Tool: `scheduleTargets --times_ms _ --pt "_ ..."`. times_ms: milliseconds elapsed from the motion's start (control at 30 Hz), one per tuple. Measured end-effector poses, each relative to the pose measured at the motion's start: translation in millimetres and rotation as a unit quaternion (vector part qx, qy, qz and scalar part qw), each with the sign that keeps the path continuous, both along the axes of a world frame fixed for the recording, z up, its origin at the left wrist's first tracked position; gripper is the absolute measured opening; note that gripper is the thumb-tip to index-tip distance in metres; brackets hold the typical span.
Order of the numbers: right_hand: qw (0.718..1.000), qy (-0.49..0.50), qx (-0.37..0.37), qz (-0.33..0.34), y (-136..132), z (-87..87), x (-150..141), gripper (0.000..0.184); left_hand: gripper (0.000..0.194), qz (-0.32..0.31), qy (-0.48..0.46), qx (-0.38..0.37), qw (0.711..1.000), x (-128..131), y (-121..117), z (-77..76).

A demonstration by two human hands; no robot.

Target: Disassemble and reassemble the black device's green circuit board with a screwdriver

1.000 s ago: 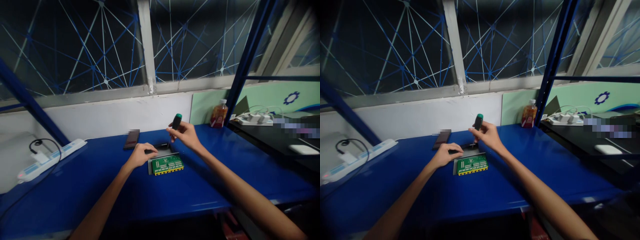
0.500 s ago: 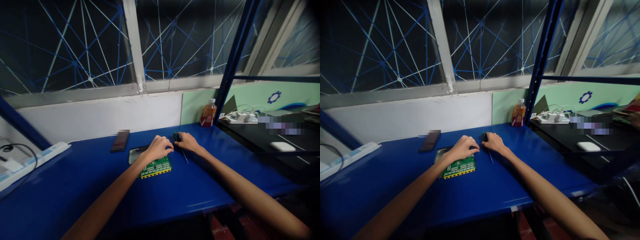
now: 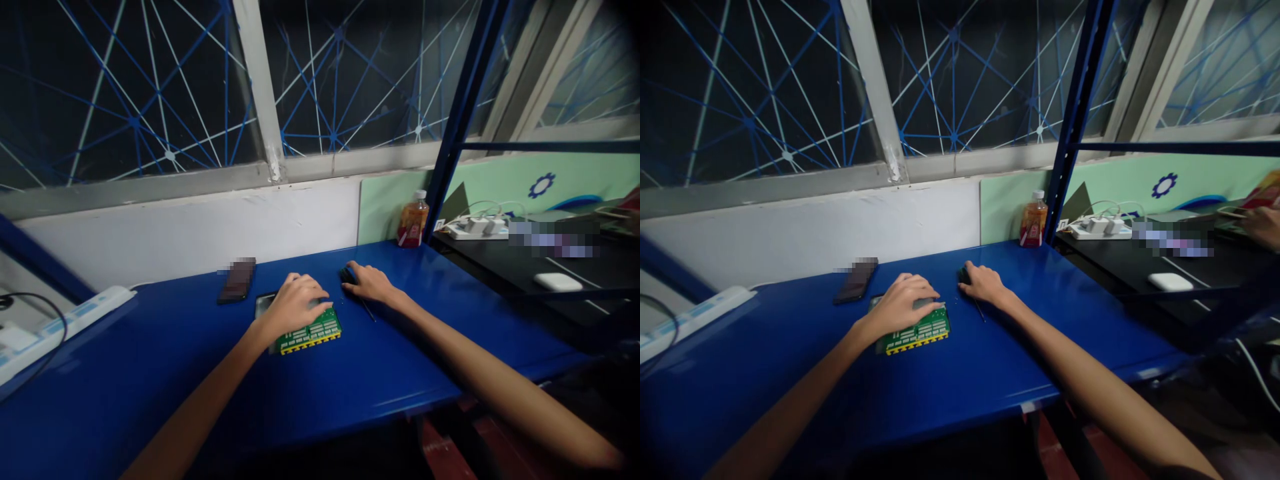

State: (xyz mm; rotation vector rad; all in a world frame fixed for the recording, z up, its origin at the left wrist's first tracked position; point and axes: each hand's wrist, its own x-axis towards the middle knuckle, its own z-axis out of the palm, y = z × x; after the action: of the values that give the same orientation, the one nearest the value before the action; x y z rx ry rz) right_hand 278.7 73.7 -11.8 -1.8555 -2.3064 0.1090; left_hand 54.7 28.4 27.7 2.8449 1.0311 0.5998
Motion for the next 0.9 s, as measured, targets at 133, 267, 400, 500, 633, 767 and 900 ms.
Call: scheduleTargets --times_ms 133,267,400,500,633,767,900 --pt "1.0 -0.019 0.02 -0.002 -4.8 4.1 -1.0 0.06 0.03 0.01 0.017 -0.023 1.0 -35.4 -13.5 0.7" --pt "0.995 -0.052 0.077 -0.023 -12.7 12.7 -1.8 0.063 0.035 0.032 0.011 -0.037 0.999 -63.2 -17.2 -5.6" --pt "0.992 -0.035 0.117 -0.021 -20.8 19.0 -5.4 0.063 0.043 0.033 0.028 -0.055 0.998 -73.3 -15.7 -5.7" --pt "0.991 -0.009 0.135 0.009 -28.1 21.9 -11.1 0.058 0.049 0.028 0.04 -0.057 0.997 -72.8 -17.4 -1.7" --pt "0.985 0.021 0.155 0.076 -39.8 26.6 -20.6 0.05 0.055 0.026 0.046 -0.044 0.998 -68.4 -23.6 2.9" --pt "0.976 0.02 0.172 0.136 -48.6 28.6 -28.4 0.045 0.068 0.037 0.072 -0.043 0.996 -65.4 -28.7 4.2" --pt "0.968 0.016 0.18 0.175 -51.6 24.3 -32.3 0.045 0.071 0.039 0.087 -0.038 0.995 -63.8 -30.3 3.5"
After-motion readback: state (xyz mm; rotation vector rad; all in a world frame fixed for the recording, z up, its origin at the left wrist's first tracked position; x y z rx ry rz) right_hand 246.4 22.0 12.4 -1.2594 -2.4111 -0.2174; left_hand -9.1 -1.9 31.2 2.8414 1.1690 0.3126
